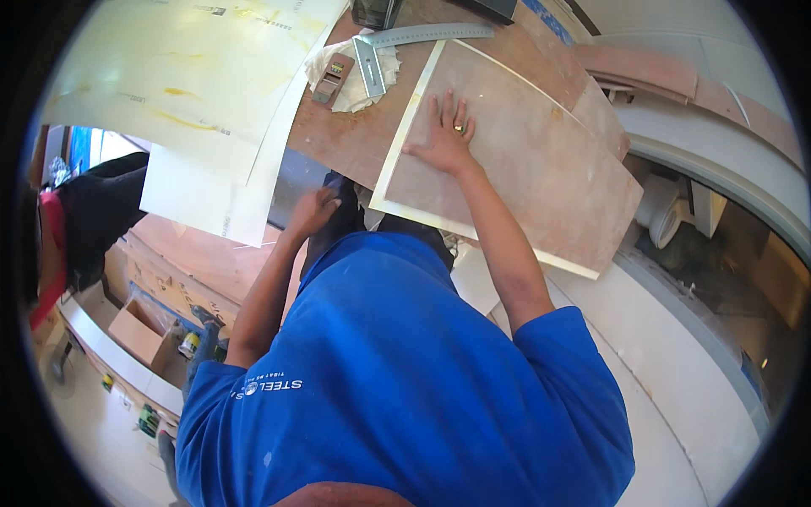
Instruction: The person applies adhesive strips to the edges of a wooden panel, pressing them down by hand and trimming the excess with a small cutter.
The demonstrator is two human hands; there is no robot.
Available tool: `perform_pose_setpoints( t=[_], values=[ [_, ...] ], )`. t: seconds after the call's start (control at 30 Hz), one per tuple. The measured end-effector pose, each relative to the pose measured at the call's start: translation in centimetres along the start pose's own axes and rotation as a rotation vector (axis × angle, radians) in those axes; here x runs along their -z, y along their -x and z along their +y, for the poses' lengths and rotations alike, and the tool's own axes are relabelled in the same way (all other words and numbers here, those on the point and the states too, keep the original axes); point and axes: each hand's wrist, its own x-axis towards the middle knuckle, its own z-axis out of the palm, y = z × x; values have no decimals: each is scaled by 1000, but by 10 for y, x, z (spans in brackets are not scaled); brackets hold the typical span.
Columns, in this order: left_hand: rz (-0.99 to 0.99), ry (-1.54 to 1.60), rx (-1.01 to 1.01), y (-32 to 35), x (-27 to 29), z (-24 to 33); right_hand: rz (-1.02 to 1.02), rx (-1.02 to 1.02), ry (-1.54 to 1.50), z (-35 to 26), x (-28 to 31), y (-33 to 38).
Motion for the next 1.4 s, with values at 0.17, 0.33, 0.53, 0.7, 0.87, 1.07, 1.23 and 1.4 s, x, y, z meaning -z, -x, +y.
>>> perform_pose_setpoints(
  t=[0.17,0.33,0.53,0.7,0.87,1.07,1.23,1.4],
  values=[
    [262,539,548,107,-78,-106,66,89,-63,-5,-7,-1],
    [372,696,1018,282,-150,-143,213,152,-61,-1,-14,3],
    [575,884,1129,351,-219,-79,514,468,-247,-4,23,-90],
    [590,904,956,332,-259,-44,325,512,-42,-57,53,-147],
    [705,382,752,355,-290,-44,319,584,99,-53,-3,-152],
    [1078,974,1056,373,-402,5,515,651,119,-67,19,-107],
    [483,145,956,369,-594,45,618,790,172,-95,-24,-68],
    [642,1443,1275,304,-575,50,177,1613,116,-191,-37,54]
  ],
)
